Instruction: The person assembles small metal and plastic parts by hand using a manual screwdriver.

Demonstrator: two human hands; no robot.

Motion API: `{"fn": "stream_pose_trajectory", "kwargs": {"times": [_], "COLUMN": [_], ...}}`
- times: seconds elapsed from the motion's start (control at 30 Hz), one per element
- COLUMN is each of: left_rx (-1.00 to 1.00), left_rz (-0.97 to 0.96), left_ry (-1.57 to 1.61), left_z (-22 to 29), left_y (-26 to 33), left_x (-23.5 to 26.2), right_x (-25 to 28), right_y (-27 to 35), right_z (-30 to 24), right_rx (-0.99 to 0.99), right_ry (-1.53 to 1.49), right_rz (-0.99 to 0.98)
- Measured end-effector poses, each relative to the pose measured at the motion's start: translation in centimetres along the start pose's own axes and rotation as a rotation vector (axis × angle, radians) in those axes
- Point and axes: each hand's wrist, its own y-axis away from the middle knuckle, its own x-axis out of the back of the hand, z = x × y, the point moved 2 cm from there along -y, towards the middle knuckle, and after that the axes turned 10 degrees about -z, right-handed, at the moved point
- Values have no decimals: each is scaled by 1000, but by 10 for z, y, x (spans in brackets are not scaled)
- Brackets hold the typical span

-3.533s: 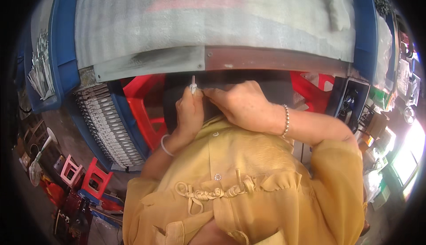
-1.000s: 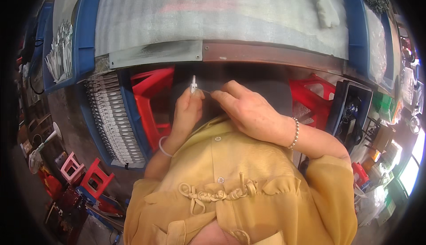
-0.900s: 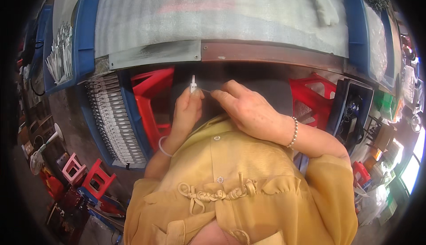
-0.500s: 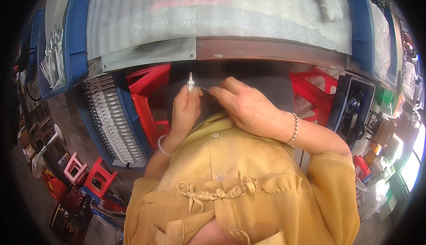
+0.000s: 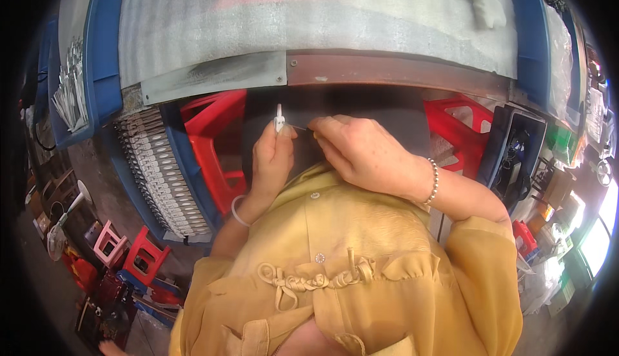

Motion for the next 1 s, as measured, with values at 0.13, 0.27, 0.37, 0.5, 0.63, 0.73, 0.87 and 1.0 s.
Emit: {"fn": "stream_pose_trajectory", "kwargs": {"times": [0.13,0.27,0.37,0.5,0.63,0.73,0.87,1.0], "left_rx": [-16,-248,-241,-77,-225,-236,-221,-222], "left_rz": [0,124,150,123,130,143,132,133], "left_ry": [-88,-306,-420,-447,-316,-238,-294,-361], "left_z": [1,0,0,0,3,-2,-2,-6], "left_y": [-1,-6,-5,-4,-8,-9,-13,-14], "left_x": [-2,-3,-4,-8,-6,-4,-1,1], "right_x": [-1,-18,-24,-11,0,3,4,-5], "right_y": [-1,-10,-11,-15,-19,-25,-33,-34], "right_z": [-9,8,25,17,-8,-14,-3,9], "right_rx": [-71,75,-81,-333,69,41,-59,-328], "right_ry": [354,282,-315,-638,407,565,197,-290], "right_rz": [-141,25,196,115,-117,-284,-162,-71]}}
